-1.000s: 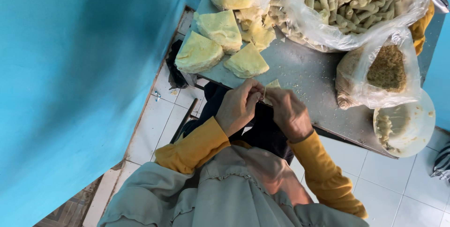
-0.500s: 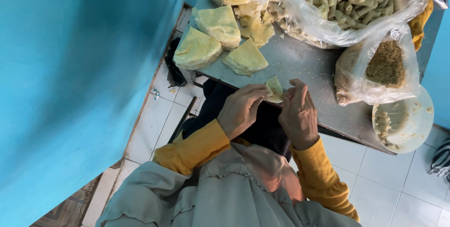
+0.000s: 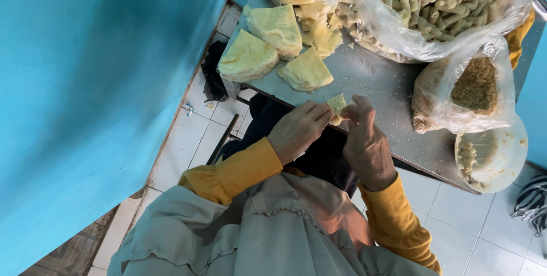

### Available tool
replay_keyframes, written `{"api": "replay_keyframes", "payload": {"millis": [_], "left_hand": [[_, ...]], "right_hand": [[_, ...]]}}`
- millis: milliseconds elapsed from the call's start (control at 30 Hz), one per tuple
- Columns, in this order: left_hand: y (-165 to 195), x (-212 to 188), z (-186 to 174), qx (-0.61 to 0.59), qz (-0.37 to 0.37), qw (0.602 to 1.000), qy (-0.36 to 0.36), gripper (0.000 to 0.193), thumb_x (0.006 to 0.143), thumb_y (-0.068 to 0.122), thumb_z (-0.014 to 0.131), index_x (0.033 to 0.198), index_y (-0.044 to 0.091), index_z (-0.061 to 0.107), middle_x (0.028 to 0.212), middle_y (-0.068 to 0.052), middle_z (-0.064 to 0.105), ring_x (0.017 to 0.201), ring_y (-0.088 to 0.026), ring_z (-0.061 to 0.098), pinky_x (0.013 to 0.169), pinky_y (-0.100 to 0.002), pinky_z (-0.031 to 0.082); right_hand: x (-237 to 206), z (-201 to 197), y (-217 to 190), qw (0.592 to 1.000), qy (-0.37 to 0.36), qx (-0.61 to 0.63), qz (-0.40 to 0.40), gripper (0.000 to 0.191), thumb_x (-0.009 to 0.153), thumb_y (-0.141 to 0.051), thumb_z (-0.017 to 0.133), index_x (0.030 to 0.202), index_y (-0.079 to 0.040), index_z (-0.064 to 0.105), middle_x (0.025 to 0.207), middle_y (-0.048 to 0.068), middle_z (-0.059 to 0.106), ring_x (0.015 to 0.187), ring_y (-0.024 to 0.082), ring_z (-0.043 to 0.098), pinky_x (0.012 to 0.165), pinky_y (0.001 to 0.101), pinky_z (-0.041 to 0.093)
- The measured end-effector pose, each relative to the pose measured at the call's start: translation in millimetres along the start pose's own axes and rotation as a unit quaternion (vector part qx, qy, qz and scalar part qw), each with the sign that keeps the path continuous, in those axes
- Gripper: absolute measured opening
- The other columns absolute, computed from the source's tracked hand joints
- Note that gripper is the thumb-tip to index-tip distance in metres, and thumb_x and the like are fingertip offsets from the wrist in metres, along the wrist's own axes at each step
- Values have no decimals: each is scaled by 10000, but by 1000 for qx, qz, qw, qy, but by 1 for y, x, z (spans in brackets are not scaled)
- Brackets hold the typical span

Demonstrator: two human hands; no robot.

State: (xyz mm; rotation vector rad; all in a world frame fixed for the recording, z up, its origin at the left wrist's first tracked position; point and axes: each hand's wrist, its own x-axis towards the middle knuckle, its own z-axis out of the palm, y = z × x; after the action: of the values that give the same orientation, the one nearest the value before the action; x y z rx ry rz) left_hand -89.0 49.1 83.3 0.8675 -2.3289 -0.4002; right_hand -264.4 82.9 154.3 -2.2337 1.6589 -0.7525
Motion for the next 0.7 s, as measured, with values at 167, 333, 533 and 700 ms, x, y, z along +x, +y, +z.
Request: {"api": "replay_keyframes", "payload": {"millis": [167, 333, 533, 700], "left_hand": [[-13, 7, 7, 26, 61, 997, 50, 234, 870, 105, 684, 1093, 41, 650, 1047, -66, 625, 1010, -230, 611, 904, -340, 532], [-15, 24, 12, -1, 25, 997, 73, 169, 852, 127, 697, 1015, 101, 659, 935, -49, 620, 956, -234, 629, 864, -371, 545], [-9, 35, 15, 69, 19, 997, 21, 230, 814, 116, 672, 1030, 41, 657, 945, -74, 622, 941, -231, 629, 796, -349, 551], [-10, 16, 13, 98, 93, 987, 81, 224, 850, 138, 652, 1037, 15, 663, 961, -88, 596, 955, -244, 606, 834, -351, 545]], "right_hand": [[-7, -1, -4, 996, 16, -62, -65, 539, 931, 41, 668, 1428, 45, 457, 1101, 168, 744, 998, 335, 738, 832, 392, 602], [7, -2, 10, 999, 14, -13, -45, 560, 923, 50, 693, 1438, -14, 481, 1012, 140, 742, 901, 295, 742, 793, 391, 597], [24, 1, 28, 988, -24, 136, 76, 598, 912, 81, 653, 1450, -36, 419, 975, 134, 713, 856, 267, 746, 742, 365, 603], [-5, 17, 16, 997, 61, -36, -33, 512, 962, 99, 627, 1428, -10, 445, 1038, 157, 718, 927, 320, 738, 780, 392, 602]]}}
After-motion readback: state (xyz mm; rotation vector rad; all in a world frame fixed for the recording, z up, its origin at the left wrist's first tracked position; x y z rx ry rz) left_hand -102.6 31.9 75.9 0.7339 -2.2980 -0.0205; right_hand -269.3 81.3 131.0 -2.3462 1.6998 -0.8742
